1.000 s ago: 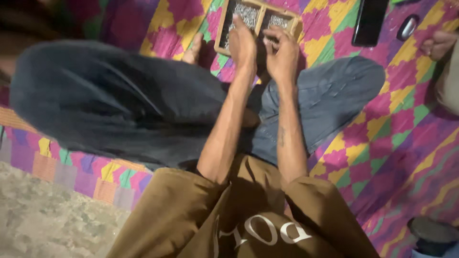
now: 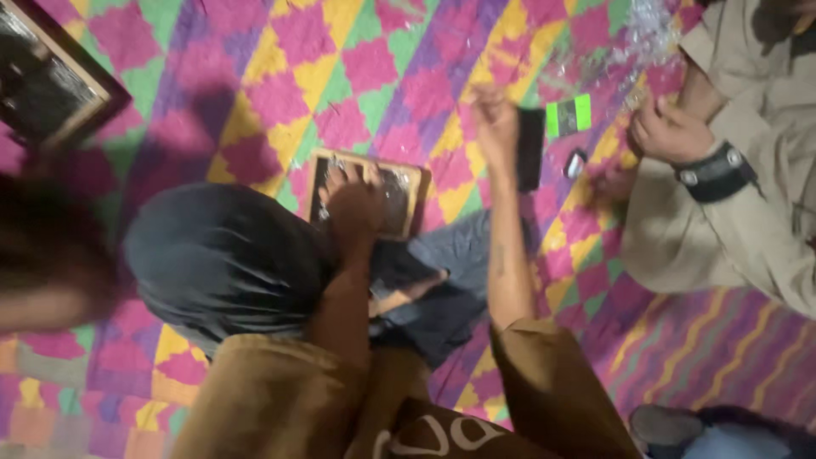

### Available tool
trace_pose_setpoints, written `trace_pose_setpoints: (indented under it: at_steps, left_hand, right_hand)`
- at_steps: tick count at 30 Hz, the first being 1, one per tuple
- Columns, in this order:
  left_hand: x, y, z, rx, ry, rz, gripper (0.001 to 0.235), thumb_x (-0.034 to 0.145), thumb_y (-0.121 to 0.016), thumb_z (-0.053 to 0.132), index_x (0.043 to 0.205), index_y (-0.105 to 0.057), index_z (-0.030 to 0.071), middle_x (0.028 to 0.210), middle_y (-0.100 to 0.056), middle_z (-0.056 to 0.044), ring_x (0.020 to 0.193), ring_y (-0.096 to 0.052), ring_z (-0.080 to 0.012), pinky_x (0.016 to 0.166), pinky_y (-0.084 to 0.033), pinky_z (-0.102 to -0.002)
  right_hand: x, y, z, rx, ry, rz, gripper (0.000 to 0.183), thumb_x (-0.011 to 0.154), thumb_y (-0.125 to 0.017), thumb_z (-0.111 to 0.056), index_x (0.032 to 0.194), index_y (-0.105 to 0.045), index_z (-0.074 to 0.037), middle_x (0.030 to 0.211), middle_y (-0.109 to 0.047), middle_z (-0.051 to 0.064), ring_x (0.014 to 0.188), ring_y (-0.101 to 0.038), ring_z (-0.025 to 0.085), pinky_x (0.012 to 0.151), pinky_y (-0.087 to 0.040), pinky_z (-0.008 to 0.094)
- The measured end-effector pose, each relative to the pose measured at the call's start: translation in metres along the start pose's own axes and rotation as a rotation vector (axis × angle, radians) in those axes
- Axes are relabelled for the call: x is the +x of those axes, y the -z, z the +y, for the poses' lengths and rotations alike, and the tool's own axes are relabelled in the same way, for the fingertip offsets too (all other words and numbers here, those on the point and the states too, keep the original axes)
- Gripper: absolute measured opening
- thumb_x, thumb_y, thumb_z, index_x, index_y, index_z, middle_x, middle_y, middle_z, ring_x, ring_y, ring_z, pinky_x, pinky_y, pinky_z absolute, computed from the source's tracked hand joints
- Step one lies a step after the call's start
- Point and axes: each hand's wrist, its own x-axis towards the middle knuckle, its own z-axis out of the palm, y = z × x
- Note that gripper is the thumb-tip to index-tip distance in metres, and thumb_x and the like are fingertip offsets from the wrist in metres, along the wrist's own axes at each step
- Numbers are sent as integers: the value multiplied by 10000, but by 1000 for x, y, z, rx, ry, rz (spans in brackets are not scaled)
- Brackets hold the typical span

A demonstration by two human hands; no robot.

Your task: The person sits cross-legged on a mat and uses both hands to pick small metallic components from a divided wooden tray. They repeatedly pick up, inspect, and place the components back into the tray while other people work nearby.

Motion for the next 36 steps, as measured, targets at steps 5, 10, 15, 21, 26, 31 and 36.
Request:
trace_pose_setpoints:
  at_steps: [5, 10, 15, 21, 26, 31, 36]
  left_hand:
    - [20, 13, 1, -175, 172, -431, 422, 1020, -568, 422, 1087, -665, 17, 1068, -648, -263, 1016, -626, -452, 917, -487, -586]
    - [19, 4, 0, -173, 70, -235, 426, 979, -568, 382, 1158, -656, 6, 1172, -639, -296, 1073, -617, -486, 926, -474, -599]
    - [18, -4, -5, -466, 247, -377, 577, 948, -522, 407, 1357, -496, 1, 1263, -582, -347, 1167, -581, -520, 1016, -476, -576]
    - [13, -7, -5, -620, 420, -639, 666, 1023, -466, 430, 1515, -320, 6, 1464, -405, -416, 1291, -460, -582, 1063, -438, -540]
    - [8, -3, -6, -470, 284, -559, 684, 995, -521, 415, 1506, -350, -5, 1414, -455, -395, 1298, -459, -568, 1092, -360, -628]
    - [11, 0, -3, -581, 378, -583, 572, 1002, -511, 401, 1421, -430, 21, 1405, -470, -385, 1252, -499, -568, 1050, -440, -565]
    - [6, -1, -3, -606, 336, -481, 552, 1002, -532, 371, 1359, -470, -46, 1354, -445, -415, 1165, -507, -571, 982, -449, -563]
  right_hand:
    - [163, 8, -6, -505, -46, 78, 473, 1019, -696, -342, 1342, -565, -23, 1198, -665, 121, 1023, -643, 194, 884, -499, 384]
    - [268, -4, -21, -1030, -73, 164, 797, 934, -719, -614, 1417, -488, -24, 1399, -503, 239, 1261, -519, 382, 1082, -427, 525]
    - [344, -15, -31, -1148, 53, 215, 1054, 827, -741, -738, 1515, -374, -28, 1515, -311, 403, 1383, -314, 616, 1086, -247, 781]
    - [369, -16, -16, -1182, -23, 31, 820, 945, -688, -634, 1562, -402, -175, 1428, -396, 296, 1312, -363, 487, 1130, -240, 605]
    - [352, -27, 14, -540, 8, 193, 292, 1012, -611, -291, 1259, -620, -136, 1353, -579, 228, 1132, -609, 331, 995, -499, 539]
    - [326, -31, 24, -1077, 512, 189, 189, 868, -632, -31, 1051, -669, -65, 1070, -664, 155, 941, -665, 301, 849, -570, 402]
    - [292, -3, -4, -396, 13, 122, 164, 950, -601, -53, 1099, -667, -41, 1060, -664, 137, 914, -644, 250, 801, -545, 347]
